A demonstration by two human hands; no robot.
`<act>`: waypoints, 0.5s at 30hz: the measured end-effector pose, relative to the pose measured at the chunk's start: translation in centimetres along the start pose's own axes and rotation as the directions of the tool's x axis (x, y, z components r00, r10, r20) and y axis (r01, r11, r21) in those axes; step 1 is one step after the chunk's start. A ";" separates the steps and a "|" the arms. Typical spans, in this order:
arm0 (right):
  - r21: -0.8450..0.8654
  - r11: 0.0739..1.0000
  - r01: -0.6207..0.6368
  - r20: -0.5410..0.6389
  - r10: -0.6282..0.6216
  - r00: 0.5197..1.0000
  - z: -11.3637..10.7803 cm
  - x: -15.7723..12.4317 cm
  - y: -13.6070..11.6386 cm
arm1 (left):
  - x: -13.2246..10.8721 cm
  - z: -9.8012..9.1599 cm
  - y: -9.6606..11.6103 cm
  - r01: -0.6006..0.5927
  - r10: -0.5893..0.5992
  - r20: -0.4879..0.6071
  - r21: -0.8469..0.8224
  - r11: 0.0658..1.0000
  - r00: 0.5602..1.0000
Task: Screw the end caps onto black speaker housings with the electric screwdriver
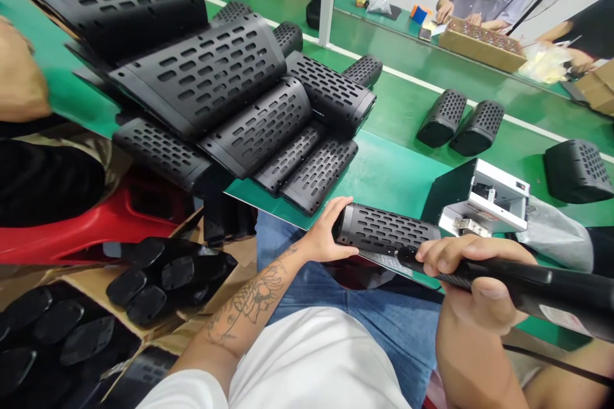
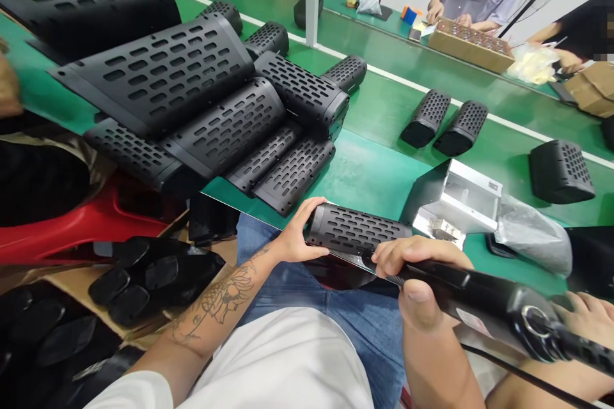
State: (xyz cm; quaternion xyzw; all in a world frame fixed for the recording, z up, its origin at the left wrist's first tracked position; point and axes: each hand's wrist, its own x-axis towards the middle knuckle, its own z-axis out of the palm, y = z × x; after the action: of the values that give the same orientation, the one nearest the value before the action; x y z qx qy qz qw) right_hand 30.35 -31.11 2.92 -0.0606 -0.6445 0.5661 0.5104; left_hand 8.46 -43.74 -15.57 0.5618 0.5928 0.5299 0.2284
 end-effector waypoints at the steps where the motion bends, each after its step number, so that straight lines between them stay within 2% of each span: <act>1: 0.000 1.000 -0.006 -0.002 0.006 1.000 0.0 0.0 0.0 | 0.0 0.0 0.0 0.006 -0.006 0.002 0.002 1.000 1.000; 11: 0.035 0.999 -0.039 0.121 0.035 0.992 0.1 0.7 0.9 | 0.3 0.0 0.0 0.016 -0.016 0.024 0.023 1.000 1.000; 15: -0.035 0.999 -0.012 0.065 0.015 0.998 -0.7 -0.5 -0.6 | 0.2 0.0 -0.1 -0.005 0.003 0.023 0.058 0.998 1.000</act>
State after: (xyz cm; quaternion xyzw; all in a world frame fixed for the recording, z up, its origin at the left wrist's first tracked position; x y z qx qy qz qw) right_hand 31.37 -31.22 2.94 -0.0553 -0.6701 0.5600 0.4841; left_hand 8.44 -43.58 -15.58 0.5753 0.6041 0.5066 0.2177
